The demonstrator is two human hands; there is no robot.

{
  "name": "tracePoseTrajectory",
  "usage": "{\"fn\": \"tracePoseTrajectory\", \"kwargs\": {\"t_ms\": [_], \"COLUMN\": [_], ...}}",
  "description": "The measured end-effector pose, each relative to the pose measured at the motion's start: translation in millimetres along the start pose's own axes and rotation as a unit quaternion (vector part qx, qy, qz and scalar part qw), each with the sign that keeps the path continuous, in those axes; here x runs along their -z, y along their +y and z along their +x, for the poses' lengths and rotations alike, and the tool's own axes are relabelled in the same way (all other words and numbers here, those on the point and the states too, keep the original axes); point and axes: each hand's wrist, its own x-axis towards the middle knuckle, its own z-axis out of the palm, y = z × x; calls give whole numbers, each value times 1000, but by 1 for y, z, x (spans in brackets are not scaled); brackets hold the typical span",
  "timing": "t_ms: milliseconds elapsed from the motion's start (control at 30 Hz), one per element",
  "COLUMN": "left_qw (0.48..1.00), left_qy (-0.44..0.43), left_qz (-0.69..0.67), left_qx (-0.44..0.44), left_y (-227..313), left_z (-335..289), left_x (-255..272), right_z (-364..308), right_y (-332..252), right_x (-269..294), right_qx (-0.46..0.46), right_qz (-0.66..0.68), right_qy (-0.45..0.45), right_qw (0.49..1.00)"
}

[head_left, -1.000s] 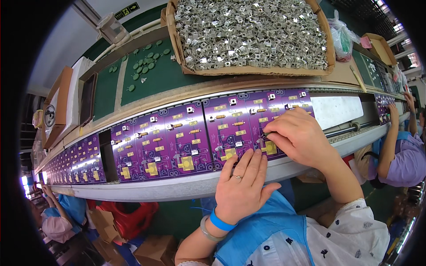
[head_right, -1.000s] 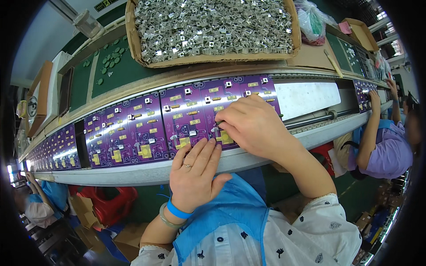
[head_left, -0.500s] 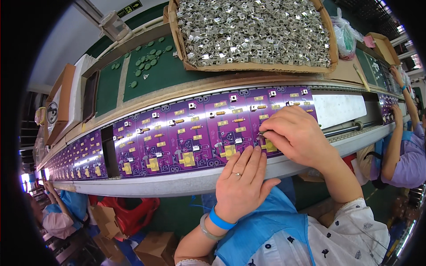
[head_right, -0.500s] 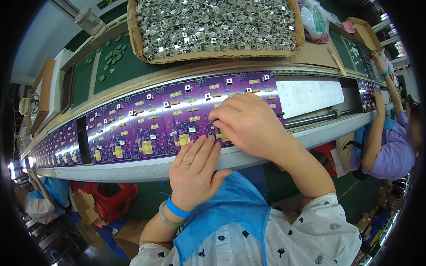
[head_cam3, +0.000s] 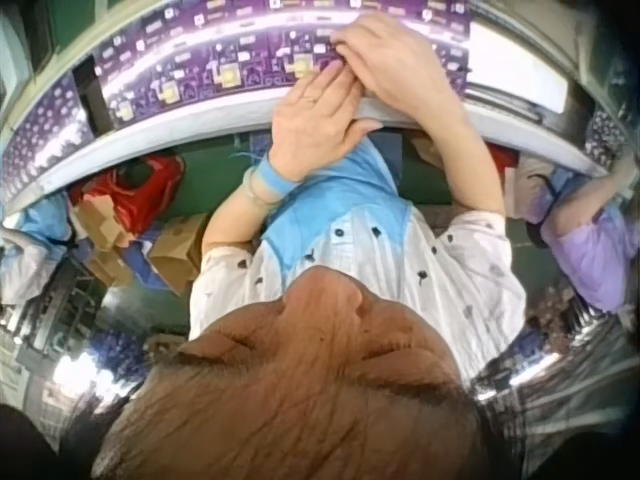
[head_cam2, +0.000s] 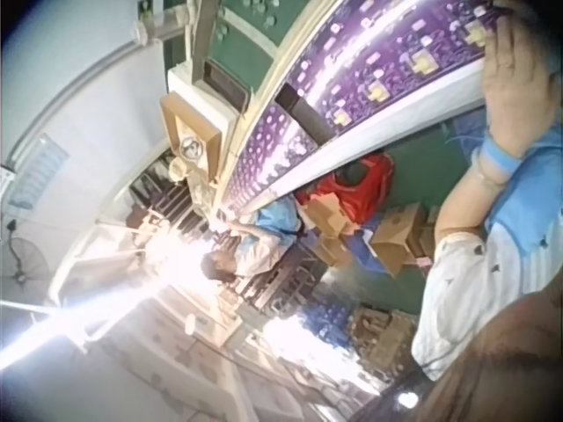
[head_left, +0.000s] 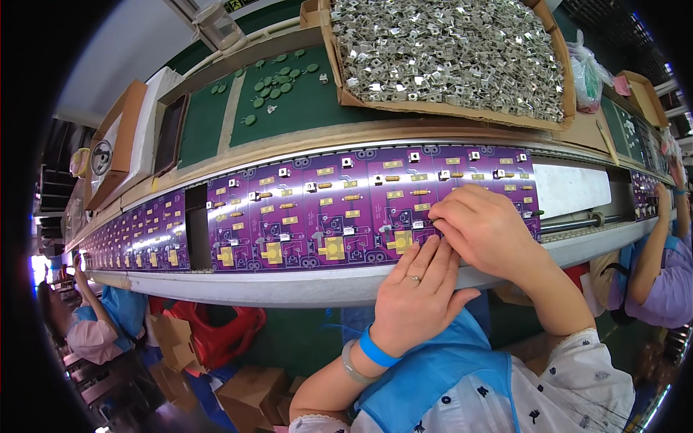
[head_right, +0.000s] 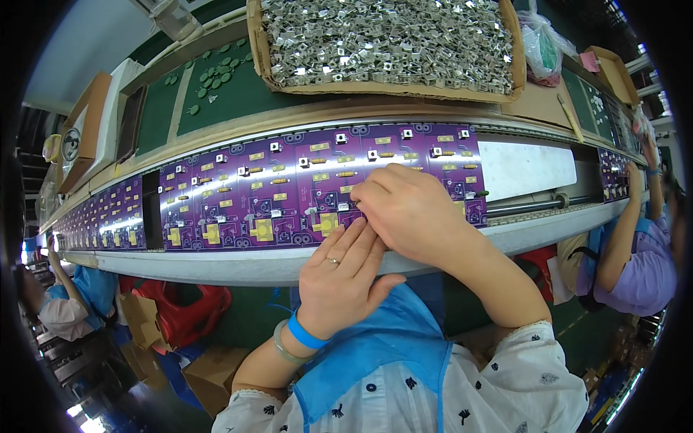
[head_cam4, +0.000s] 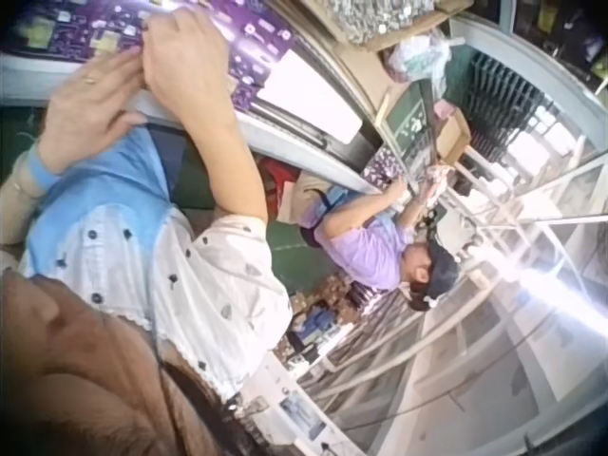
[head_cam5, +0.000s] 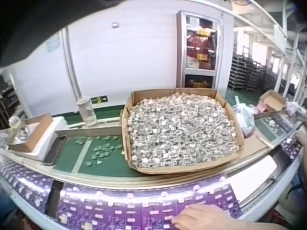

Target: The person places small electronic components onto a purple circuit board moving along a conveyor belt. They pick components from a nearby cardboard box and position them onto specific spots on the board, occasionally adjusting the board's position.

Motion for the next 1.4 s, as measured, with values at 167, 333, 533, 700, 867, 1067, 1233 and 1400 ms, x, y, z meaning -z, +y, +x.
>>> {"fn": "tracePoseTrajectory", "kwargs": {"t_ms": [167, 333, 533, 700, 867, 1067, 1233, 1400], "left_qw": [1000, 1000, 1000, 1000, 1000, 998, 996, 995], "left_qy": [4, 2, 20, 17, 13, 34, 55, 53], "left_qz": [-5, -6, -2, -7, -27, -46, -68, -84], "left_qx": [-3, -1, -8, -13, -8, -2, 3, 7], "left_y": [1, 0, 2, 2, 2, 2, 5, 6], "left_z": [1, -1, -3, 1, 3, -6, -15, -18], "left_x": [-1, -2, -3, -4, -6, -10, -18, -19], "right_z": [0, 1, -2, -1, 2, 4, 5, 3], "right_y": [-2, -4, -6, -4, -2, -14, -19, -18], "right_x": [-4, -7, -9, -9, -6, -3, -4, -6], "right_qx": [-11, -10, -26, -28, -16, -9, -8, -27], "right_qz": [1, 2, 6, 15, -17, -50, -28, -17], "right_qy": [11, 17, 31, 41, 17, -1, -18, -33], "right_qw": [1000, 1000, 999, 999, 1000, 999, 999, 999]}}
